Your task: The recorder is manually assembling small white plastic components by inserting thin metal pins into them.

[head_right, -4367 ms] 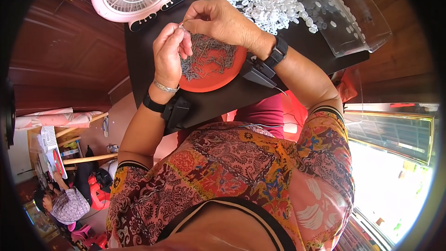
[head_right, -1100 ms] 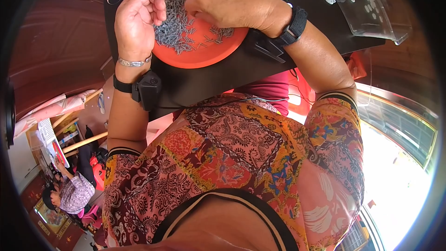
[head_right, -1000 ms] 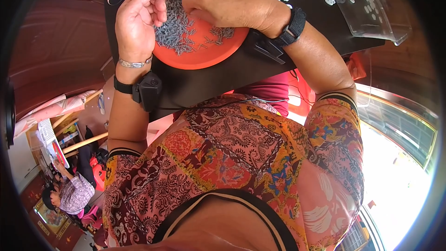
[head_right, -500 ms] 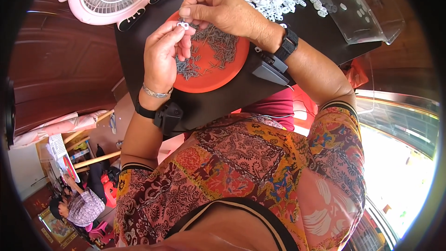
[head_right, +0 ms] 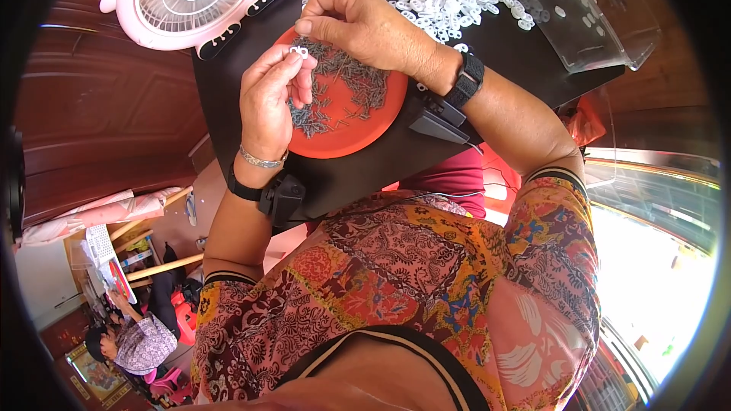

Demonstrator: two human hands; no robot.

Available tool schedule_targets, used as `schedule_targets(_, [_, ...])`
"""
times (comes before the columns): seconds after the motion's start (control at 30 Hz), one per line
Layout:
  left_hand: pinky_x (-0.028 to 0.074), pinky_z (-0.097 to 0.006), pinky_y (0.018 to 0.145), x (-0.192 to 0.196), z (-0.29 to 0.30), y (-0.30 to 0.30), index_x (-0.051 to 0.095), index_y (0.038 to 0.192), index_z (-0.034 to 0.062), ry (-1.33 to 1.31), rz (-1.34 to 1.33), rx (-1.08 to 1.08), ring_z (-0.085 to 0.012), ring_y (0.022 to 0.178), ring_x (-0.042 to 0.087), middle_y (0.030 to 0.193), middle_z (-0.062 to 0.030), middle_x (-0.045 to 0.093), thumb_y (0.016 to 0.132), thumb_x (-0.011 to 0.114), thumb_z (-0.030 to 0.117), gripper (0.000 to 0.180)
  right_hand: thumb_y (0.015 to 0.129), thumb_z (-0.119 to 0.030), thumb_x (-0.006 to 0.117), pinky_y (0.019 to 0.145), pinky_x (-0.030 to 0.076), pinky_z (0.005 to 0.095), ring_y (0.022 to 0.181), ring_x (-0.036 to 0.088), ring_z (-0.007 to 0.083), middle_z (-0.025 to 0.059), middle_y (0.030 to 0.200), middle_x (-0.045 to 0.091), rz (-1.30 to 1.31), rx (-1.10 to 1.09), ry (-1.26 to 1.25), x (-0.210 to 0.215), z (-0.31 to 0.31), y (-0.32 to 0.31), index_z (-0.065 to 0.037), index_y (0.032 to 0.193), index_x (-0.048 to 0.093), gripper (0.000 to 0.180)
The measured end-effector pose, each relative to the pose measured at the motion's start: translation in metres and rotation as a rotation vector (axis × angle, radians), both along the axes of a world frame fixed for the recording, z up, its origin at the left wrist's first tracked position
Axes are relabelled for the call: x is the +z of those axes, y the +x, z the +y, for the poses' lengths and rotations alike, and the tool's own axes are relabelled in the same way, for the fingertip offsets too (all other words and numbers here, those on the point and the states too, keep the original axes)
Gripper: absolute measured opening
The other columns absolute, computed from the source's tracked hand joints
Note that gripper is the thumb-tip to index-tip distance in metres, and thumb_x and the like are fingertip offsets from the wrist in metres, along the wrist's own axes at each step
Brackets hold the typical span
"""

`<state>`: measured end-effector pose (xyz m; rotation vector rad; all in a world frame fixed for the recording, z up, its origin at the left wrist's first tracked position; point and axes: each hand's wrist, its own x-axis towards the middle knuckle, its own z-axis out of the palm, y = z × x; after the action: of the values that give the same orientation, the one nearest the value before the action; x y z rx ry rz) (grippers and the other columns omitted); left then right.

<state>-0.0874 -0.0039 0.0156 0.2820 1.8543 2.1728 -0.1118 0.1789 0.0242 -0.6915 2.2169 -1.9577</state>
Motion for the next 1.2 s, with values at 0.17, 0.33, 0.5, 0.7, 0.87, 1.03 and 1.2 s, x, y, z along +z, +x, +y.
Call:
schedule_targets(0.17, [0.036,-0.018,0.046,-0.001,0.003,0.002,0.06,0.082,0.0003,0.03,-0.018,0.021,-0.0053,0.05,0.045,0.069,-0.0018,0.055,0.09,0.054,0.016,0.019,0.095,-0.018,0.055,0.072,0.045,0.021,0.078,0.052,0.0042,-0.0033,0.082,0.056,0.007,0.032,0.004,-0.009,-0.003,-0.001,-0.002,0.093,0.058,0.017])
schedule_targets(0.33, [0.037,-0.018,0.047,-0.006,0.001,0.001,0.06,0.082,-0.0014,0.018,0.003,0.022,-0.0052,0.05,0.045,0.072,-0.0032,0.056,0.09,0.054,0.015,0.019,0.095,-0.017,0.055,0.072,0.045,0.0216,0.078,0.052,0.0046,-0.0023,0.081,0.055,0.021,0.042,0.065,-0.008,-0.004,0.001,-0.002,0.09,0.056,0.016])
schedule_targets(0.5, [0.032,-0.018,0.045,-0.007,0.006,0.005,0.058,0.083,0.0007,-0.023,0.044,0.072,-0.0066,0.05,0.045,0.062,0.0,0.05,0.09,0.052,0.018,0.02,0.096,-0.016,0.053,0.071,0.044,0.0218,0.077,0.051,0.0052,-0.0014,0.079,0.054,0.063,0.055,0.104,-0.011,-0.006,0.003,-0.001,0.088,0.054,0.016])
schedule_targets(0.7, [0.036,-0.018,0.045,-0.009,0.007,0.005,0.059,0.086,-0.0026,0.059,0.014,0.097,-0.005,0.051,0.043,0.07,-0.0034,0.055,0.089,0.055,0.016,0.019,0.095,-0.016,0.054,0.067,0.043,0.0224,0.072,0.049,0.0055,-0.0011,0.077,0.054,0.11,0.003,0.048,-0.018,-0.01,0.007,-0.001,0.088,0.055,0.017])
schedule_targets(0.87, [0.034,-0.019,0.044,-0.004,0.004,-0.004,0.059,0.085,-0.0019,-0.007,-0.013,0.078,-0.005,0.048,0.043,0.065,-0.002,0.053,0.089,0.055,0.016,0.019,0.093,-0.018,0.057,0.067,0.044,0.0225,0.073,0.051,0.0057,-0.0005,0.075,0.057,0.091,-0.022,0.027,-0.014,-0.008,0.004,0.0,0.086,0.058,0.019])
schedule_targets(1.03, [0.031,-0.018,0.043,-0.003,0.004,-0.004,0.059,0.081,0.0005,-0.064,0.026,-0.031,-0.0054,0.047,0.044,0.061,-0.0002,0.052,0.09,0.051,0.021,0.023,0.092,-0.016,0.058,0.067,0.045,0.0234,0.072,0.052,0.0058,0.0005,0.075,0.059,0.128,-0.049,0.09,-0.015,-0.006,0.002,0.0,0.087,0.058,0.017])
schedule_targets(1.2, [0.031,-0.019,0.043,-0.003,0.008,-0.001,0.059,0.08,0.0023,-0.07,0.004,-0.039,-0.0057,0.047,0.044,0.059,0.0007,0.05,0.09,0.05,0.022,0.024,0.091,-0.015,0.059,0.067,0.046,0.0237,0.074,0.054,0.0062,0.0022,0.075,0.061,0.173,-0.049,0.172,-0.006,0.001,0.006,0.001,0.088,0.06,0.015])
